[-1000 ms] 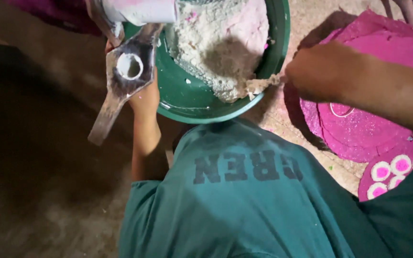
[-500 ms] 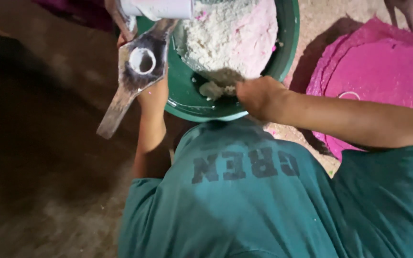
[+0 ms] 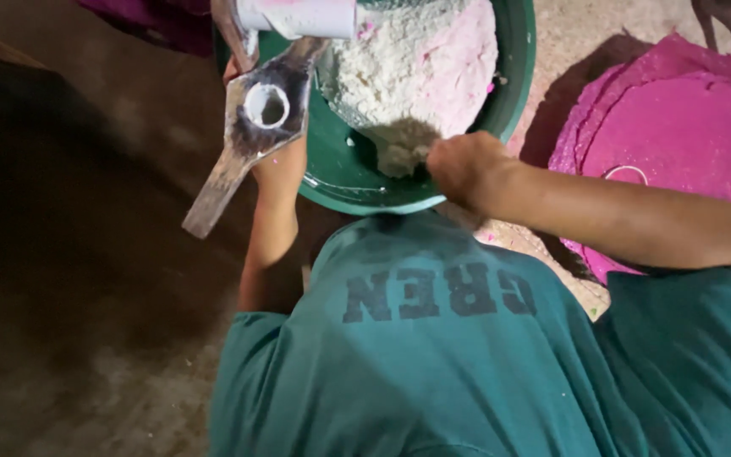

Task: The person uses a wooden mold and a rolling pin to press pink and white powdery material into circular shapes on a pink glittery surface. They repeatedly scoop material from green bowls, fill the mold, roll it flat, and release the formed circles onto the surface.

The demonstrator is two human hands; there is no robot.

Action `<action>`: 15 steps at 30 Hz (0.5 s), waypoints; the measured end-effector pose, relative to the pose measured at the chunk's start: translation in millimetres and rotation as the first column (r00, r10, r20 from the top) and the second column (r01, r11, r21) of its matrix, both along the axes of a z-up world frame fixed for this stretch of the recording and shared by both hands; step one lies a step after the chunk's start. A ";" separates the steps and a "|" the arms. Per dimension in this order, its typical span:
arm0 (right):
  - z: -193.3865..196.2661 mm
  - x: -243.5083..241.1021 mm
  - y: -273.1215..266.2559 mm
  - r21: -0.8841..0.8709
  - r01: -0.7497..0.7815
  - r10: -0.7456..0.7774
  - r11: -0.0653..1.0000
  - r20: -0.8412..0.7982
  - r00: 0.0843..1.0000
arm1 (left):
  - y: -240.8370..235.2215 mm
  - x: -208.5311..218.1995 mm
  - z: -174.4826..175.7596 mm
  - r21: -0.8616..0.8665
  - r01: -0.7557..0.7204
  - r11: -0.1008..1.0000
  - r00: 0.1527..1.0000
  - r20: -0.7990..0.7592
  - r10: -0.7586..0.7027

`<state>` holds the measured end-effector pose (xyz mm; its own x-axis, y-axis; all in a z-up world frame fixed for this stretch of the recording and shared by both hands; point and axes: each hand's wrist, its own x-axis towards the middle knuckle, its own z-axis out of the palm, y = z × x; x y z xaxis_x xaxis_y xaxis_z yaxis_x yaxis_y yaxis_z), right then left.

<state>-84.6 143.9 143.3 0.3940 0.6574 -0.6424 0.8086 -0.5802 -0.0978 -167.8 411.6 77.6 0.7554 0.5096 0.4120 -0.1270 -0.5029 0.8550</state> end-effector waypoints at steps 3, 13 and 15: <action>-14.5 -5.7 13.4 0.196 0.016 -0.030 0.981 0.068 0.997 | -2.3 -0.5 4.4 0.005 0.004 1.000 1.000 0.013 -0.004; 28.1 38.2 1.6 0.002 0.304 -0.292 0.953 -0.272 0.917 | -2.1 1.0 21.0 -0.016 0.004 1.000 0.999 0.049 -0.004; 47.6 63.7 -43.5 0.287 0.281 -0.102 0.916 -0.512 0.853 | -4.0 4.8 29.9 -0.066 0.022 0.998 0.998 0.059 -0.019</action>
<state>-21.0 100.5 190.9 0.2387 0.8116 -0.5332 0.4838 -0.5755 -0.6594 -163.0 407.6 107.4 0.7417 0.5219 0.4213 -0.1871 -0.4421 0.8772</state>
